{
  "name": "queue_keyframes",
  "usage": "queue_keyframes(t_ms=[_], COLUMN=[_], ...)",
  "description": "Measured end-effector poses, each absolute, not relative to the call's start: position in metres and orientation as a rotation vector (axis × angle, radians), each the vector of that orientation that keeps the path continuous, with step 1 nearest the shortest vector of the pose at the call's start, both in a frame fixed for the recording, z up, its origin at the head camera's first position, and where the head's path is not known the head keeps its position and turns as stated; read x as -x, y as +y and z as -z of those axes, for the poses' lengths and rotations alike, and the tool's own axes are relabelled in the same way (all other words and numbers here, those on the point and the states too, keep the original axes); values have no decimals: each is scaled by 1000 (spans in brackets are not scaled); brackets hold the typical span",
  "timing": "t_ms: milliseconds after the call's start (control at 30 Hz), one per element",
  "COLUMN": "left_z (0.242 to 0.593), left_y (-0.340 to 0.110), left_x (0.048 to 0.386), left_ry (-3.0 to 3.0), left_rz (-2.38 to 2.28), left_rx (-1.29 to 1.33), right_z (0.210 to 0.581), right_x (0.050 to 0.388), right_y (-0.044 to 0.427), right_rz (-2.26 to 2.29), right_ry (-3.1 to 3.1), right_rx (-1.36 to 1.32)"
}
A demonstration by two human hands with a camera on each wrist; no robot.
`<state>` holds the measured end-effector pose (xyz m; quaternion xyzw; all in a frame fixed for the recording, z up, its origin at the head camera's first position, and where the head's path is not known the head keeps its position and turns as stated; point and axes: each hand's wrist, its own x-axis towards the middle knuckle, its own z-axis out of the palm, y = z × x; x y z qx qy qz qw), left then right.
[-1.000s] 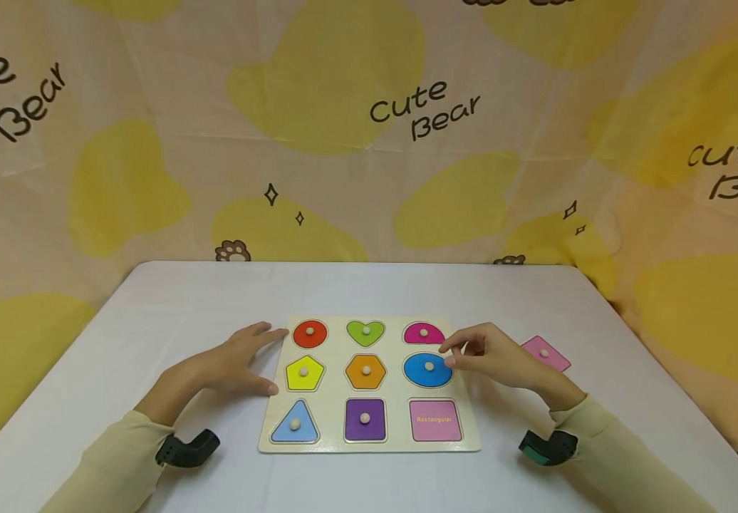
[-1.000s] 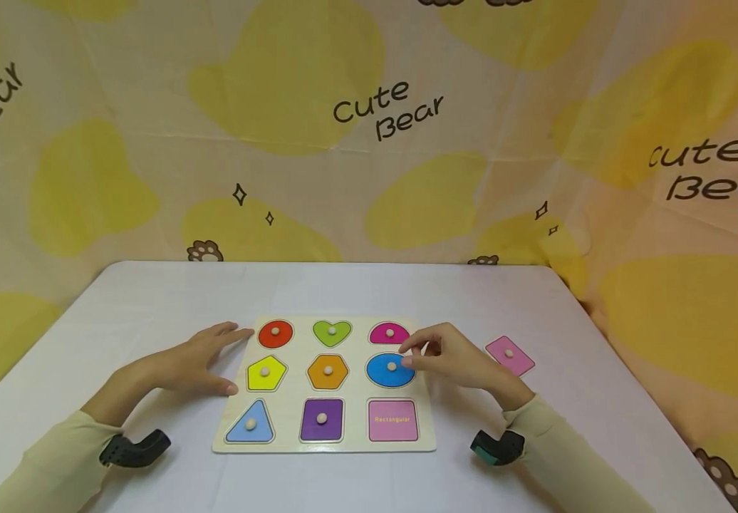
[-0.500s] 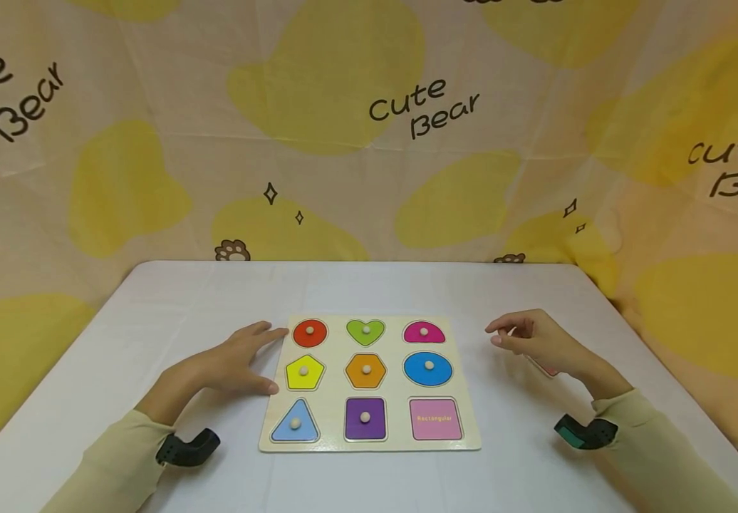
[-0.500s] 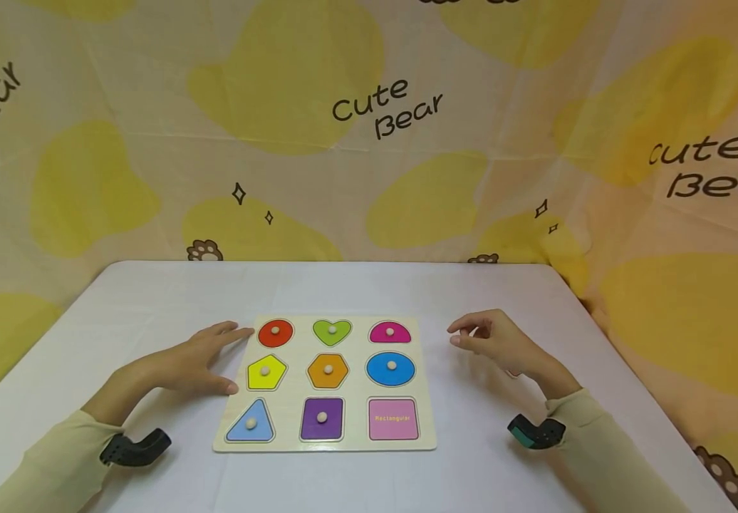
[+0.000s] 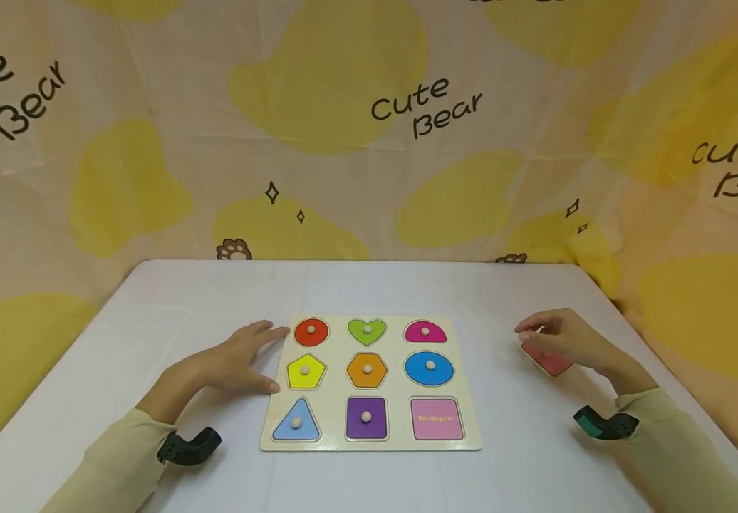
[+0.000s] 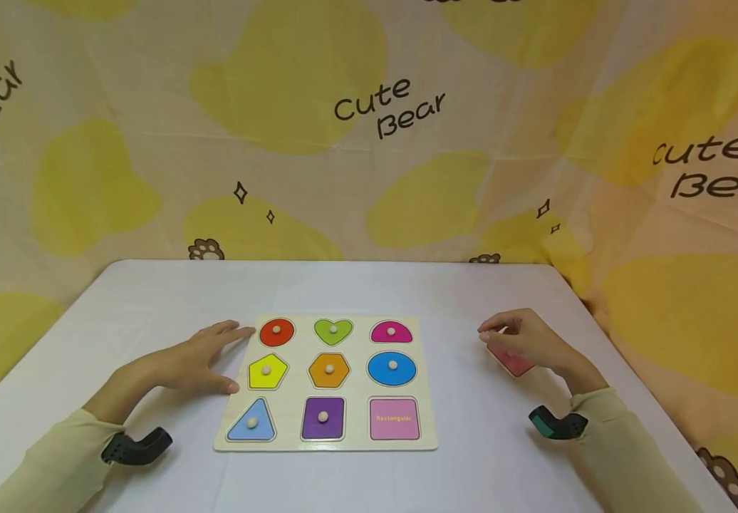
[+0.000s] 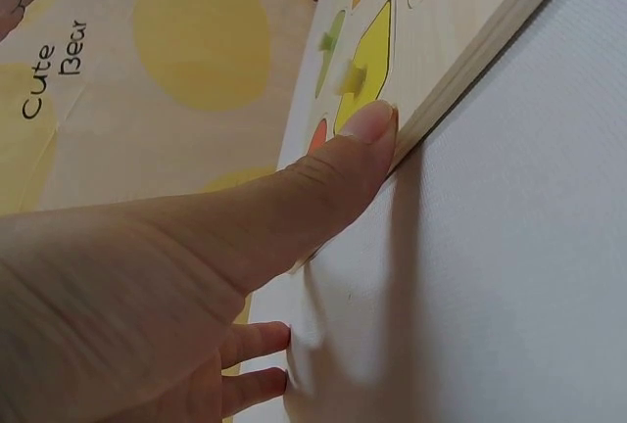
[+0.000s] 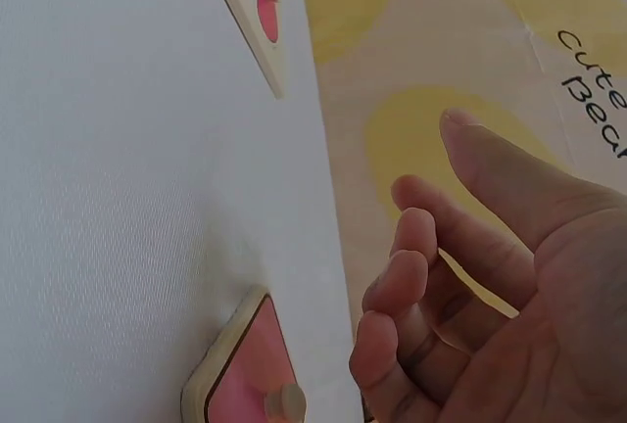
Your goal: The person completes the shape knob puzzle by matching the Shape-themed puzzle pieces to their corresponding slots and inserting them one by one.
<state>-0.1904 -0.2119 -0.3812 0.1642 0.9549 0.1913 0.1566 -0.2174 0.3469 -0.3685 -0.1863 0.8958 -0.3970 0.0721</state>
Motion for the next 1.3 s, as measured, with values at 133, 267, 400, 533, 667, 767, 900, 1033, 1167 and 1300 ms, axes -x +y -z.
queue_keyframes(t_ms=[133, 267, 400, 533, 667, 767, 900, 1033, 1167, 1300], left_z=[381, 382, 382, 382, 382, 382, 383, 383, 383, 383], left_y=[-211, -211, -212, -212, -213, -213, -214, -212, -211, -212], left_x=[190, 190, 191, 191, 190, 189, 189, 190, 190, 190], left_ry=[2731, 2734, 2738, 2733, 2737, 2740, 2738, 2736, 2733, 2731], left_rz=[-548, -547, -543, -549, -555, -562, -565, -563, -558, -556], left_rx=[-462, -455, -452, -454, -450, -448, -450, -447, -450, -442], right_z=[371, 373, 374, 376, 378, 380, 384, 387, 387, 387], right_x=[219, 220, 221, 222, 224, 227, 229, 228, 227, 227], right_y=[357, 365, 369, 373, 378, 382, 389, 397, 401, 403], right_rz=[1192, 1169, 1168, 1165, 1127, 1093, 1032, 961, 903, 892], right_ry=[2689, 2698, 2678, 2664, 2670, 2666, 2685, 2733, 2730, 2718], right_rx=[579, 552, 519, 461, 444, 446, 448, 450, 423, 441])
